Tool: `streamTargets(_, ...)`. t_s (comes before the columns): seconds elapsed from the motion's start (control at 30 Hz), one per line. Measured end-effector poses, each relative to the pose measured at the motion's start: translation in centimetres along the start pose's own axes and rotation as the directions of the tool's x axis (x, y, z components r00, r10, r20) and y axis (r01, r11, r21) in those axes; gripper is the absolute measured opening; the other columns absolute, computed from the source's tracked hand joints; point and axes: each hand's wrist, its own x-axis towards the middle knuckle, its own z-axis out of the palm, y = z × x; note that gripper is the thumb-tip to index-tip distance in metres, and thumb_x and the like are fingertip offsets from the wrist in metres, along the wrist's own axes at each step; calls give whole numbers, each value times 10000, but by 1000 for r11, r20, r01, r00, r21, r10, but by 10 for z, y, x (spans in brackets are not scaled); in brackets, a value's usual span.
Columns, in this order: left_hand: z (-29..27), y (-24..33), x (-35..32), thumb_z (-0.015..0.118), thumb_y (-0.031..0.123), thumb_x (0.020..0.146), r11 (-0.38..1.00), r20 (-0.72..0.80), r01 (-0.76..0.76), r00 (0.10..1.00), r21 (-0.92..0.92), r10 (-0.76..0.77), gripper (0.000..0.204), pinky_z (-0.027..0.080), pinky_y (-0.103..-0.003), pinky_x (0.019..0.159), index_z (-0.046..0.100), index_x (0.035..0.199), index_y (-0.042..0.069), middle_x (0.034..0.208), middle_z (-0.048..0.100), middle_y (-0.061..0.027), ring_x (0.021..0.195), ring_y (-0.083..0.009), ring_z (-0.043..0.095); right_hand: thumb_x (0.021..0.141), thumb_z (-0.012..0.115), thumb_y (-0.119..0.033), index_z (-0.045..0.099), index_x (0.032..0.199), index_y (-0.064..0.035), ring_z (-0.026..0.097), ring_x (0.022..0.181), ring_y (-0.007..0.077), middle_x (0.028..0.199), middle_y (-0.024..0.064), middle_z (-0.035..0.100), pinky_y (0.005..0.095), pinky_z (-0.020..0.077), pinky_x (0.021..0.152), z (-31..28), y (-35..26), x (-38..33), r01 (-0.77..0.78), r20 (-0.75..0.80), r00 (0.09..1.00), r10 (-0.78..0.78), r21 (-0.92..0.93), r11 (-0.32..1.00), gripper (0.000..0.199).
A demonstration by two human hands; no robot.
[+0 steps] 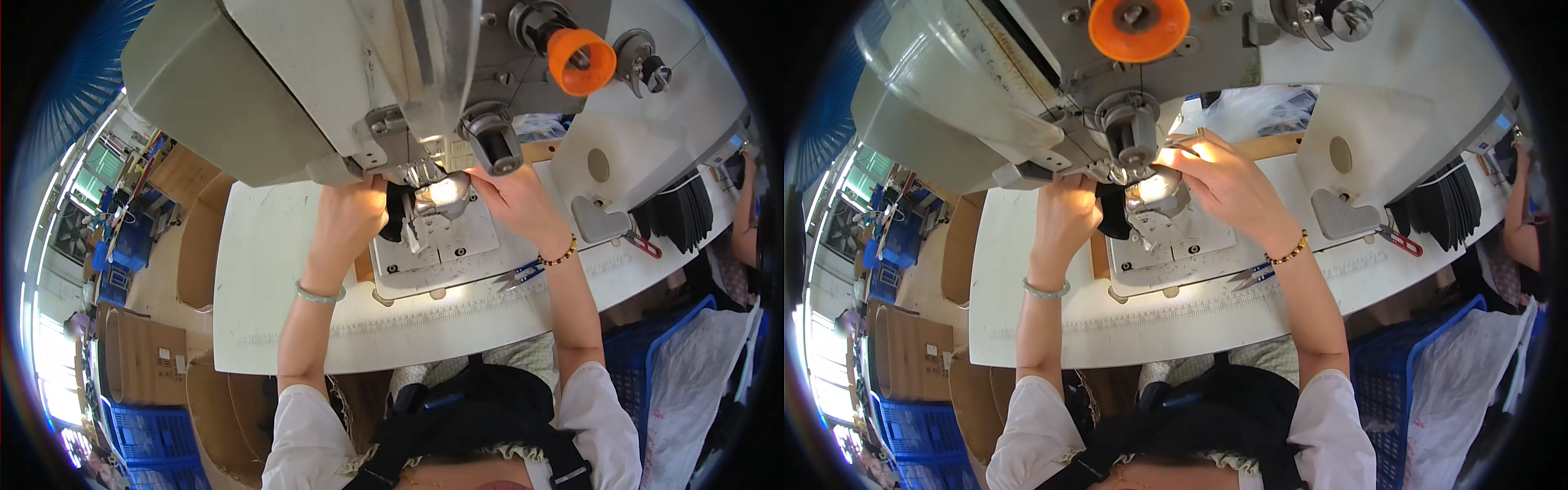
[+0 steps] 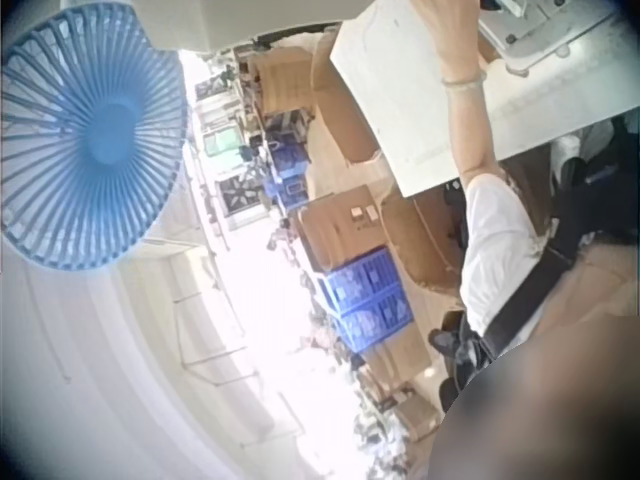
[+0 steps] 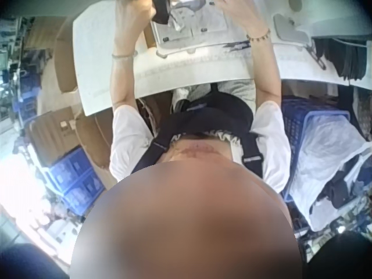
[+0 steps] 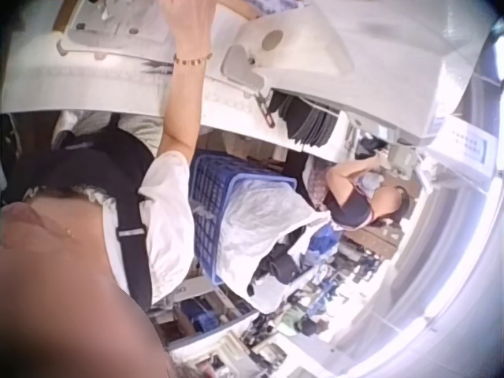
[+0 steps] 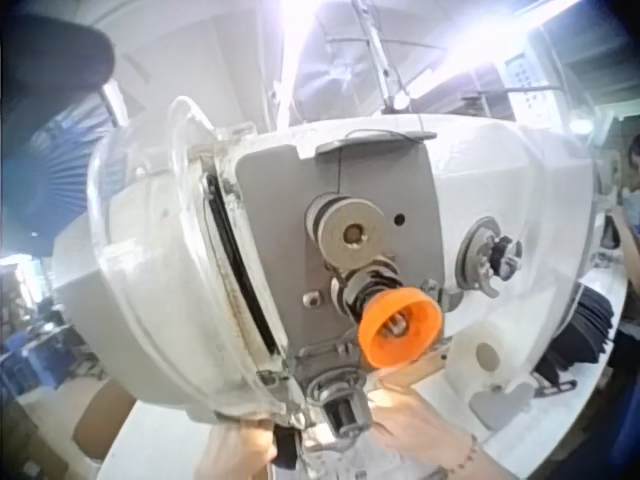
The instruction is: Stitch shoe upper components together using an industrial sewing machine.
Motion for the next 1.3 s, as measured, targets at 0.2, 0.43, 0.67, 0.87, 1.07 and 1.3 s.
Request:
streamTargets(0.2, -3, 4, 0, 568, -29, 532, 1000, 39, 10, 999, 16, -11, 338, 465, -344, 630, 574, 869, -11, 808, 538, -104, 802, -272, 513, 750, 504, 14, 586, 1010, -177, 529, 870, 258, 924, 87, 557, 330, 462, 710, 2, -6, 0, 60, 22, 998, -57, -157, 986, 333)
streamTargets(0.43, -13, 14, 0, 553, -37, 532, 999, 52, 51, 997, 20, -52, 350, 432, -349, 742, 566, 881, -22, 826, 540, -99, 844, -261, 497, 704, 491, 53, 592, 1018, -184, 519, 885, 243, 923, 89, 550, 314, 468, 693, -1, -12, 1, 76, 68, 996, -62, -230, 970, 406)
streamTargets(0.67, -20, 27, -3, 532, -28, 566, 998, -40, 49, 998, 46, -48, 314, 393, -383, 832, 561, 879, -47, 877, 535, -114, 907, -258, 479, 654, 525, 60, 595, 994, -179, 477, 790, 202, 963, 47, 505, 292, 437, 625, -9, -21, -3, 163, 110, 985, -136, -291, 943, 421)
streamTargets(0.87, -20, 27, -6, 536, -50, 499, 994, -69, 107, 992, 16, -106, 414, 359, -423, 837, 553, 913, -37, 928, 521, -123, 919, -274, 471, 621, 543, 64, 602, 1005, -185, 464, 767, 188, 987, 61, 478, 276, 433, 570, -13, -24, -4, 218, 141, 973, -182, -309, 926, 461)
streamTargets(1.07, -17, 25, -6, 532, -27, 611, 993, -62, 115, 992, 12, -114, 220, 356, -427, 875, 562, 829, -32, 902, 523, -97, 907, -264, 472, 605, 546, 83, 599, 1026, -168, 472, 753, 187, 966, 76, 483, 260, 432, 537, -5, -19, -6, 254, 53, 966, -254, -394, 883, 494)
streamTargets(1.3, -26, 33, -7, 528, -16, 555, 995, -80, 13, 997, 99, -5, 355, 409, -387, 760, 547, 906, -66, 880, 518, -134, 837, -253, 494, 589, 585, 36, 622, 1001, -172, 468, 698, 176, 928, 70, 485, 261, 421, 510, -7, -13, -8, 315, 13, 945, -326, -297, 901, 463)
